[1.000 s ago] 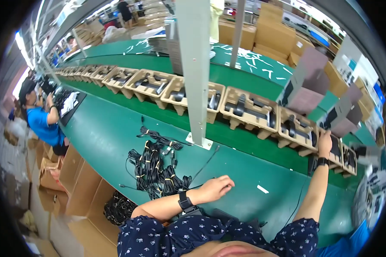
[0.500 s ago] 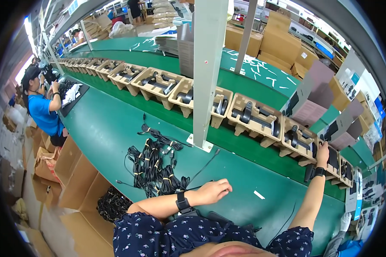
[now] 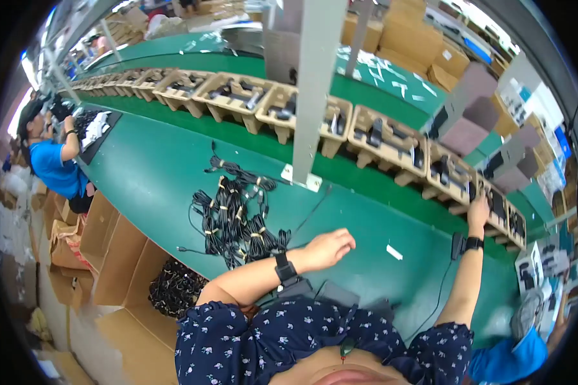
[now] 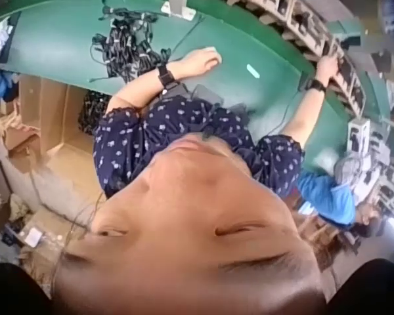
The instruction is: The person picks up a cable and a base from the table, fits the cable into the base, and places the assembled unit into a tray. They repeat this process, occasionally reaching into a box to retrieve more bases.
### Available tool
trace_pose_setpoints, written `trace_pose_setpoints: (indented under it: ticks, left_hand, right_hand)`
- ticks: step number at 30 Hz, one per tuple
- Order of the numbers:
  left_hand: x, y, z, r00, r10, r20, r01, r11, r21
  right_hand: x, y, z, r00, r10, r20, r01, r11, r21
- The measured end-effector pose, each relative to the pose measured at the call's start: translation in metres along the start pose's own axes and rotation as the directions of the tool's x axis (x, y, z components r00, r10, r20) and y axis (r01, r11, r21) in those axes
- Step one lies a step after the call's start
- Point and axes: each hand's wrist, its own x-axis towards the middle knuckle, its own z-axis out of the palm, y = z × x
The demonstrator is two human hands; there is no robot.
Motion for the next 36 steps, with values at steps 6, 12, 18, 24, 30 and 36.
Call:
trace_pose_setpoints:
  ticks: [6, 12, 18, 24, 30, 36]
  left_hand:
    - [0.005, -0.019, 0.002, 0.992, 0.110, -0.067, -0.104, 0.990, 0.092]
    - [0.012, -0.011, -0.003, 0.999, -0.027, 0.029, 0.027, 1.000, 0.007]
    - [0.012, -0.003, 0.003, 0.979, -0.160, 0.123, 0.169, 0.984, -0.064]
    - [0.014, 0.000, 0.004, 0.974, -0.186, 0.129, 0.195, 0.979, -0.064]
    - [0.013, 0.003, -0.001, 0.970, -0.212, 0.120, 0.219, 0.975, -0.049]
    - [0.011, 0.002, -0.001, 0.975, -0.199, 0.097, 0.206, 0.976, -0.073]
  right_hand:
    - [-0.045, -0.029, -0.060, 0.961, -0.272, -0.044, 0.275, 0.955, 0.113]
    - [-0.138, -0.090, -0.177, 0.830, -0.424, 0.363, 0.061, 0.716, 0.696]
    - [-0.218, -0.115, -0.270, 0.426, -0.663, 0.616, 0.070, 0.703, 0.708]
    - [-0.258, -0.139, -0.274, 0.353, -0.751, 0.558, 0.274, 0.653, 0.706]
    - [-0.245, -0.144, -0.220, 0.697, -0.625, 0.353, 0.300, 0.700, 0.648]
    - [-0.237, -0.165, -0.208, 0.735, -0.590, 0.334, 0.373, 0.763, 0.528]
